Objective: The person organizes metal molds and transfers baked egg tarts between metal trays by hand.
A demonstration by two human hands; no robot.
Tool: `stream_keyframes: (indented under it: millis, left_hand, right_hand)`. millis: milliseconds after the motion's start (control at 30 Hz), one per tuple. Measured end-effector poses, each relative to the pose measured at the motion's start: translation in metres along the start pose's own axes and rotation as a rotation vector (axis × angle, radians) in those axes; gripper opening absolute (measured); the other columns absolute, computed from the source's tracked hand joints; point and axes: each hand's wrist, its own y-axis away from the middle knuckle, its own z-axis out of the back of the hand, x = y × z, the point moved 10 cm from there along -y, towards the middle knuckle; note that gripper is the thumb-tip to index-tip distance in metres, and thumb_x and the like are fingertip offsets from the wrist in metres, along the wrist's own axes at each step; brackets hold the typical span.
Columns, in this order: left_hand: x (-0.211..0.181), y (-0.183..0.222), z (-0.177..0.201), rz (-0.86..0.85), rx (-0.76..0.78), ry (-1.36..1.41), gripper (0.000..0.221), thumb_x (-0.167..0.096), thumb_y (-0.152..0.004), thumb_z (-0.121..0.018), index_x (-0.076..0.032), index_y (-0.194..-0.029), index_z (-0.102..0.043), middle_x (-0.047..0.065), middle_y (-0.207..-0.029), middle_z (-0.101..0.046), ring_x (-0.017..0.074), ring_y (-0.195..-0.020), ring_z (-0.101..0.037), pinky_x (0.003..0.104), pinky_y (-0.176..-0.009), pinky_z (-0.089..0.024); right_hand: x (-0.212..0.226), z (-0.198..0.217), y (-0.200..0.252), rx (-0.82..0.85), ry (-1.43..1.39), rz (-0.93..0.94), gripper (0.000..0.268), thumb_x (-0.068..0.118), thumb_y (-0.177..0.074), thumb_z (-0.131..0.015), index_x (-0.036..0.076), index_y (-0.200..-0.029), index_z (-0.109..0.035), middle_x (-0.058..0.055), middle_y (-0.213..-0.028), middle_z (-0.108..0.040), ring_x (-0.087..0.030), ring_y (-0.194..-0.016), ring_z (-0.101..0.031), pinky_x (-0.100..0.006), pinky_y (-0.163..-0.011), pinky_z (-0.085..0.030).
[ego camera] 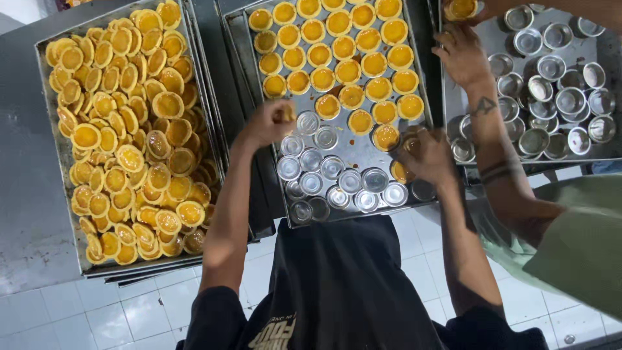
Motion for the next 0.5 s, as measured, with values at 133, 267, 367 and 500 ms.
stream_keyframes:
  millis: [133, 267, 367, 500]
  left_hand:
    - [0.031, 0.000, 0.042, 0.083, -0.142, -0.207, 0.072, -0.044, -0.087, -0.091, -0.005, -0.142, -0.065, 0.017, -0.116, -0.067, 0.0322, -0.109, -0.072, 0.041, -0.086, -0.062]
    - [0.052, -0.020, 0.015, 0.092, -0.151, -0.357, 0.068, -0.031, -0.077, -0.086, -0.010, -0.138, -0.066, 0.020, -0.127, -0.052, 0.0475, -0.114, -0.066, 0.054, -0.094, -0.059]
    - [0.047, -0.022, -0.010, -0.007, -0.133, -0.422, 0.055, -0.018, -0.077, -0.082, -0.015, -0.129, -0.064, 0.023, -0.127, -0.049, 0.0582, -0.110, -0.067, 0.062, -0.096, -0.057]
    - [0.033, -0.016, -0.022, -0.118, -0.137, -0.660, 0.053, -0.014, -0.083, -0.086, -0.015, -0.122, -0.049, 0.018, -0.130, -0.047, 0.0403, -0.101, -0.064, 0.053, -0.080, -0.057]
  right_hand:
    - [0.064, 0.047, -0.020, -0.110, 0.099, 0.142, 0.039, 0.024, -0.078, -0.088, 0.002, -0.109, -0.079, -0.031, -0.090, -0.074, -0.053, -0.087, -0.073, -0.055, -0.100, -0.053]
    - [0.031, 0.040, -0.052, 0.072, 0.020, -0.246, 0.040, 0.027, -0.097, -0.078, 0.007, -0.130, -0.067, -0.020, -0.136, -0.047, -0.052, -0.130, -0.053, -0.063, -0.098, -0.055]
    - [0.008, 0.001, -0.070, 0.142, 0.314, -0.001, 0.052, 0.027, -0.082, -0.090, 0.009, -0.128, -0.074, -0.015, -0.139, -0.049, -0.045, -0.133, -0.055, -0.058, -0.100, -0.060]
    - [-0.099, 0.018, -0.157, -0.104, 0.511, 0.695, 0.012, 0.004, -0.107, -0.062, 0.004, -0.096, -0.067, -0.009, -0.102, -0.065, -0.019, -0.097, -0.067, -0.027, -0.089, -0.057]
